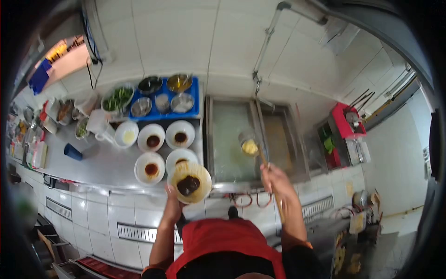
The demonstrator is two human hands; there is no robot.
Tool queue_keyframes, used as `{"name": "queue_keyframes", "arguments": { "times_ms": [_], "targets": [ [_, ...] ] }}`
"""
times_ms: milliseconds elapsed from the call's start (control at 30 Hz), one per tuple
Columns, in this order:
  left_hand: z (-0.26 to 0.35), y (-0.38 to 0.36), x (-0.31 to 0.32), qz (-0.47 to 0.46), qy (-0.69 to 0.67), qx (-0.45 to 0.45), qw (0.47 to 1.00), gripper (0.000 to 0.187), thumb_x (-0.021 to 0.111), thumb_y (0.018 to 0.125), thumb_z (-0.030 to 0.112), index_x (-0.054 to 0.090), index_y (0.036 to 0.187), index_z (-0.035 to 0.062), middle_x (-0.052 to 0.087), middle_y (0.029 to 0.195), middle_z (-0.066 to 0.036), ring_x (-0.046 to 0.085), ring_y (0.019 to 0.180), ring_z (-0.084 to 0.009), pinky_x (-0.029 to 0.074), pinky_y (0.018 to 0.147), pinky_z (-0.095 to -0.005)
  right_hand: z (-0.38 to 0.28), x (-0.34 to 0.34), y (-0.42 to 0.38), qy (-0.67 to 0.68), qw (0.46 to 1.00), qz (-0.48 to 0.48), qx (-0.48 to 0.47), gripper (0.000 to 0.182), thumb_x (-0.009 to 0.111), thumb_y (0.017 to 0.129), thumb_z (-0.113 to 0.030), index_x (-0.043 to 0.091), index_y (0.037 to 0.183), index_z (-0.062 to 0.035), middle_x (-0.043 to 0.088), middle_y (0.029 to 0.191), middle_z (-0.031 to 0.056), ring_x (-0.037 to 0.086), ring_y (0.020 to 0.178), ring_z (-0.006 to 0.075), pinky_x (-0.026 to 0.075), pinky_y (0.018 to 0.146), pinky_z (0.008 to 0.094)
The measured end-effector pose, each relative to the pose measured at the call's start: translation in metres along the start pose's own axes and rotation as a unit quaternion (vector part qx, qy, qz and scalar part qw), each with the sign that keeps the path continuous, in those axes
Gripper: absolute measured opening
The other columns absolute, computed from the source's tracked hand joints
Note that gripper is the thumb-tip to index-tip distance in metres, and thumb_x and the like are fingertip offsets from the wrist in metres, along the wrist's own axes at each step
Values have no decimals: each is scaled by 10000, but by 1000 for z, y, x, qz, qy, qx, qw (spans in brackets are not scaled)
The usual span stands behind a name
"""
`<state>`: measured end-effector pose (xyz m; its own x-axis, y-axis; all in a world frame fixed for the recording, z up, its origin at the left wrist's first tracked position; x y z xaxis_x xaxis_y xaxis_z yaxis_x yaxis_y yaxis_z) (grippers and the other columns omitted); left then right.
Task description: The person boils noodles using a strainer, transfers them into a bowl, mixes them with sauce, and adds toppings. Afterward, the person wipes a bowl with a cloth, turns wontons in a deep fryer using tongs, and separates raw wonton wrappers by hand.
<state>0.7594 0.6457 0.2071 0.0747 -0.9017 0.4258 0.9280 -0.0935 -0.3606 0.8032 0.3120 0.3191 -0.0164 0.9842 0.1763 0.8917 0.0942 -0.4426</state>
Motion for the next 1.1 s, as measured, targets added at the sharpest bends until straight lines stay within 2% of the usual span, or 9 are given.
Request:
{"name": "queue_keyframes", "arguments": {
  "times_ms": [67, 167, 333, 433, 633, 867, 967, 1033, 1100],
  "targets": [
    [-40, 21, 42, 16, 21, -39, 999, 1048, 302, 740, 909, 193, 1508, 205, 432, 1449, -98, 512, 1264, -318, 474, 960, -544, -4, -35, -11, -60, 994, -82, -32, 206, 466, 1002, -139, 456, 1193, -61, 457, 658, -21, 423, 510, 75, 369, 469, 232],
    [-59, 54, 133, -39, -21, -29, 999, 825, 141, 920, 737, 254, 1492, 154, 429, 1460, -99, 480, 1301, -320, 441, 986, -577, -27, -63, -53, -101, 983, -130, -77, 218, 455, 1013, -150, 432, 1213, -66, 461, 671, -25, 424, 530, 58, 362, 495, 219],
    [-62, 124, 253, -105, -14, -11, 994, 872, 113, 891, 778, 298, 1486, 168, 477, 1435, -68, 503, 1275, -269, 406, 1002, -519, -28, -112, -77, -186, 956, -159, -159, 291, 479, 1005, -170, 418, 1267, -60, 508, 715, -11, 467, 597, 56, 402, 538, 242],
    [-30, 128, 317, -93, 9, -19, 995, 897, 108, 876, 795, 319, 1478, 164, 498, 1416, -63, 495, 1285, -258, 383, 1024, -523, -21, -141, -64, -339, 905, -100, -237, 350, 554, 950, -187, 463, 1241, -16, 660, 889, 170, 678, 771, 299, 514, 679, 402],
    [-11, 142, 378, -123, 13, -5, 992, 912, 69, 868, 795, 341, 1460, 157, 529, 1377, -104, 535, 1225, -298, 376, 994, -583, -34, -170, -55, -405, 821, -44, -400, 343, 586, 916, -145, 494, 1199, 28, 661, 976, 238, 649, 859, 424, 519, 728, 475],
    [-22, 149, 414, -137, 19, -17, 990, 908, 54, 878, 775, 381, 1425, 129, 564, 1324, -109, 598, 1125, -282, 393, 972, -578, -57, -196, -44, -439, 761, 18, -477, 318, 598, 906, -115, 506, 1179, 19, 660, 955, 219, 652, 819, 403, 522, 693, 453],
    [-25, 149, 425, -170, 22, 4, 985, 917, 60, 878, 775, 353, 1450, 121, 525, 1376, -118, 552, 1207, -288, 376, 1012, -571, -80, -203, -51, -389, 795, 27, -465, 312, 581, 933, -120, 483, 1201, 7, 644, 796, 143, 635, 656, 306, 495, 610, 426],
    [-24, 150, 428, -178, 21, 36, 983, 921, 69, 876, 777, 317, 1475, 124, 479, 1424, -118, 494, 1276, -296, 352, 1050, -562, -76, -213, -47, -235, 899, -47, -365, 311, 550, 962, -145, 462, 1232, -18, 559, 677, 68, 542, 561, 209, 455, 587, 380],
    [-27, 159, 426, -190, 23, 63, 979, 917, 81, 879, 776, 283, 1500, 132, 425, 1474, -114, 426, 1342, -301, 322, 1087, -553, -81, -223, -52, -50, 944, -113, -306, 312, 520, 986, -166, 443, 1264, -46, 464, 596, 6, 443, 508, 133, 413, 586, 333]
  ]
}}
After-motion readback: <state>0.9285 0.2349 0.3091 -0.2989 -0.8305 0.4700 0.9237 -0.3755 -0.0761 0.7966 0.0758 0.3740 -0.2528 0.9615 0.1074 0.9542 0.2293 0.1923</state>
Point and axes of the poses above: each hand's wrist, its own y-axis towards the middle knuckle, its own x-axis out of the palm, z = x × y, the point moved 7 cm from there along y, towards the middle knuckle
